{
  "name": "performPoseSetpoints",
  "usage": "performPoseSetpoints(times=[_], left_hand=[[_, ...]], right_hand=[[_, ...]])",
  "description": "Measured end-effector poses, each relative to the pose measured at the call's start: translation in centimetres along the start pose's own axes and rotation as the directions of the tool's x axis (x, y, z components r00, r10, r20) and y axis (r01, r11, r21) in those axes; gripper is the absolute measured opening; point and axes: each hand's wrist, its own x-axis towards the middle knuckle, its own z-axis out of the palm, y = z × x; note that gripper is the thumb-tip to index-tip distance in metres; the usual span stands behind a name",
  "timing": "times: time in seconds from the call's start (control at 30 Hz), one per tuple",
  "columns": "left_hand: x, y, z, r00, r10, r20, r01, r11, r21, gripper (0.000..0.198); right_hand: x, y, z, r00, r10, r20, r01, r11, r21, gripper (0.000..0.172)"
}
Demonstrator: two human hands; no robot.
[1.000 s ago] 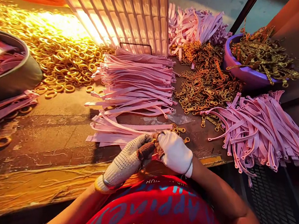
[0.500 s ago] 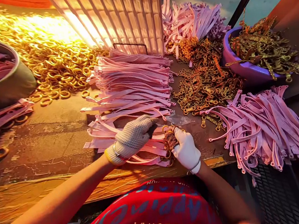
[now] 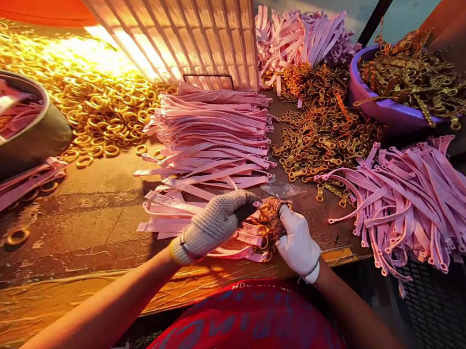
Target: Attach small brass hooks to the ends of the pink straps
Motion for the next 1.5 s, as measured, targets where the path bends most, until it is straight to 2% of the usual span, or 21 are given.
performPoseSetpoints(times=[0.07,0.13,0.23,0.3,0.4,0.47,0.53,0.6,0.73,0.87,0.93,1.0,1.07,1.17,1.33,1.4,1.43,1.5], left_hand=[[-1.8,1.0,0.0,0.991,-0.132,0.021,0.133,0.962,-0.237,0.027],[-3.2,1.6,0.1,0.963,-0.261,0.066,0.264,0.867,-0.422,0.033],[-4.6,1.9,0.5,0.935,-0.337,0.11,0.335,0.737,-0.587,0.038],[-5.1,1.8,0.8,0.931,-0.347,0.11,0.342,0.729,-0.593,0.04],[-5.6,1.6,0.7,0.93,-0.334,0.156,0.365,0.776,-0.515,0.044],[-5.8,1.3,0.4,0.941,-0.294,0.166,0.338,0.826,-0.451,0.043],[-6.0,1.1,0.1,0.964,-0.237,0.118,0.265,0.886,-0.38,0.038],[-6.2,0.8,0.1,0.977,-0.196,0.084,0.213,0.918,-0.334,0.035],[-6.4,0.1,0.9,0.981,-0.172,0.088,0.192,0.929,-0.317,0.034],[-6.0,-0.8,2.1,0.994,-0.095,0.058,0.106,0.966,-0.235,0.02],[-5.5,-1.1,2.6,0.995,-0.042,0.093,0.063,0.969,-0.238,0.017],[-4.9,-1.0,2.9,0.99,0.023,0.139,0.018,0.958,-0.285,0.015],[-4.6,-0.8,3.3,0.987,0.06,0.15,-0.013,0.954,-0.301,0.014],[-4.6,-0.4,4.3,0.991,0.039,0.125,-0.008,0.971,-0.24,0.009],[-5.6,-0.5,5.5,0.996,0.002,0.089,0.021,0.968,-0.249,0.021],[-6.4,-0.8,5.2,0.999,-0.013,0.032,0.021,0.964,-0.263,0.023],[-6.9,-0.9,4.9,1.0,-0.019,0.007,0.02,0.963,-0.27,0.025],[-8.0,-1.3,4.1,1.0,-0.017,-0.015,0.011,0.957,-0.29,0.028]], right_hand=[[0.2,-1.4,-0.5,0.999,-0.054,-0.003,0.053,0.991,-0.12,0.04],[0.3,-2.7,-0.8,0.994,-0.093,0.048,0.102,0.963,-0.251,0.032],[0.4,-4.5,-0.6,0.974,-0.117,0.194,0.197,0.863,-0.465,0.023],[0.4,-5.4,0.0,0.964,-0.117,0.238,0.243,0.75,-0.615,0.016],[0.3,-6.1,1.2,0.966,-0.131,0.223,0.257,0.589,-0.766,0.003],[0.2,-6.2,1.7,0.967,-0.144,0.208,0.253,0.524,-0.813,0.01],[0.1,-6.1,2.0,0.965,-0.156,0.212,0.263,0.498,-0.826,0.016],[0.0,-6.0,2.1,0.963,-0.152,0.223,0.269,0.498,-0.824,0.016],[0.0,-5.6,1.9,0.962,-0.094,0.255,0.267,0.504,-0.822,0.01],[-0.5,-4.8,1.3,0.946,-0.052,0.32,0.287,0.593,-0.752,0.017],[-1.2,-4.2,0.9,0.954,-0.099,0.284,0.287,0.583,-0.76,0.018],[-2.0,-3.6,0.5,0.96,-0.194,0.204,0.277,0.523,-0.806,0.016],[-2.6,-3.1,0.2,0.945,-0.289,0.153,0.281,0.481,-0.83,0.015],[-3.0,-2.5,-0.2,0.932,-0.322,0.165,0.317,0.507,-0.802,0.018],[-2.3,-3.3,-0.7,0.959,-0.229,0.169,0.27,0.547,-0.792,0.022],[-1.8,-4.5,-1.0,0.959,-0.132,0.25,0.28,0.564,-0.777,0.024],[-1.6,-5.2,-1.2,0.946,-0.067,0.316,0.294,0.581,-0.759,0.026],[-0.9,-6.5,-1.4,0.886,0.056,0.46,0.327,0.628,-0.706,0.031]])
